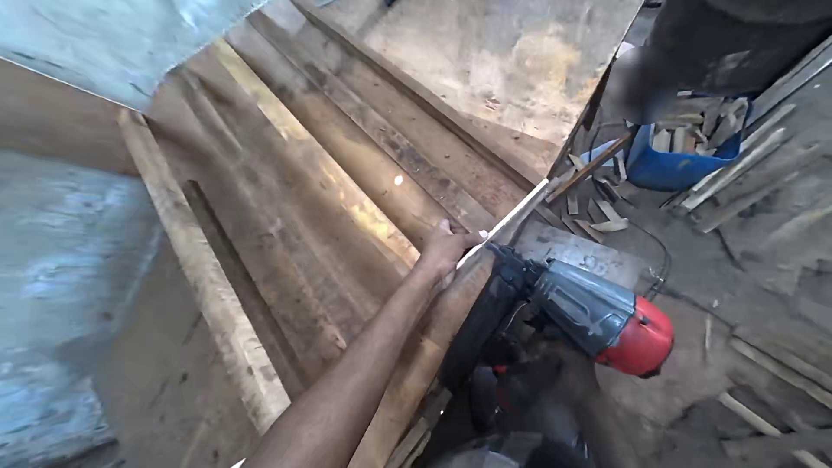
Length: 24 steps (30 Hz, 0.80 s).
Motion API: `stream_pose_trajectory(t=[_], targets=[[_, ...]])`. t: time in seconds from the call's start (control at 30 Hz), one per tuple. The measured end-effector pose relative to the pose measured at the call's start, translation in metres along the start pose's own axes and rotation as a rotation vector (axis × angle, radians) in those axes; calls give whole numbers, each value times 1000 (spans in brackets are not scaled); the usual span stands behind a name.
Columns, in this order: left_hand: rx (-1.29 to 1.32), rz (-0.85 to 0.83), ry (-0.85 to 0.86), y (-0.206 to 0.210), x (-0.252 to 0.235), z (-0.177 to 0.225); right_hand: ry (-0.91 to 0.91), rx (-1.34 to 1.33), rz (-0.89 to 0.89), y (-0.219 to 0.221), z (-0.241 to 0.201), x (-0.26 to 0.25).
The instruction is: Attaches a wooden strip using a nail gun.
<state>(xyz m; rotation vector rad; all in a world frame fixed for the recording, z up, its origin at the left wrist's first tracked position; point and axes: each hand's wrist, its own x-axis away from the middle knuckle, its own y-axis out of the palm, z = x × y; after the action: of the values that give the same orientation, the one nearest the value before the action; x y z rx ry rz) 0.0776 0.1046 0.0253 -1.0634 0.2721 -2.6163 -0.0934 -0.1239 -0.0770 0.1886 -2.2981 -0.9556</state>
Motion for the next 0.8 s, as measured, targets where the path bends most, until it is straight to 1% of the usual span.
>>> stream_pose_trajectory(t=[0.07, 0.13, 0.27, 0.4, 0.53, 0.6, 0.8], targets=[[93, -20, 33, -5, -2, -3, -21, -18, 0, 5, 1, -1], [130, -21, 58, -6, -3, -4, -23, -47, 0, 8, 3, -2], [78, -20, 94, -2, 0, -2, -26, -73, -16, 9, 5, -5], [50, -25, 85, -4, 0, -2, -6, -27, 2, 16, 7, -5], [81, 0, 66, -3, 2, 3, -2, -57, 43, -1, 4, 3], [65, -3, 80, -1, 1, 6, 8, -69, 37, -8, 2, 2], [81, 30, 80, 1, 1, 3, -38, -68, 28, -4, -6, -4]])
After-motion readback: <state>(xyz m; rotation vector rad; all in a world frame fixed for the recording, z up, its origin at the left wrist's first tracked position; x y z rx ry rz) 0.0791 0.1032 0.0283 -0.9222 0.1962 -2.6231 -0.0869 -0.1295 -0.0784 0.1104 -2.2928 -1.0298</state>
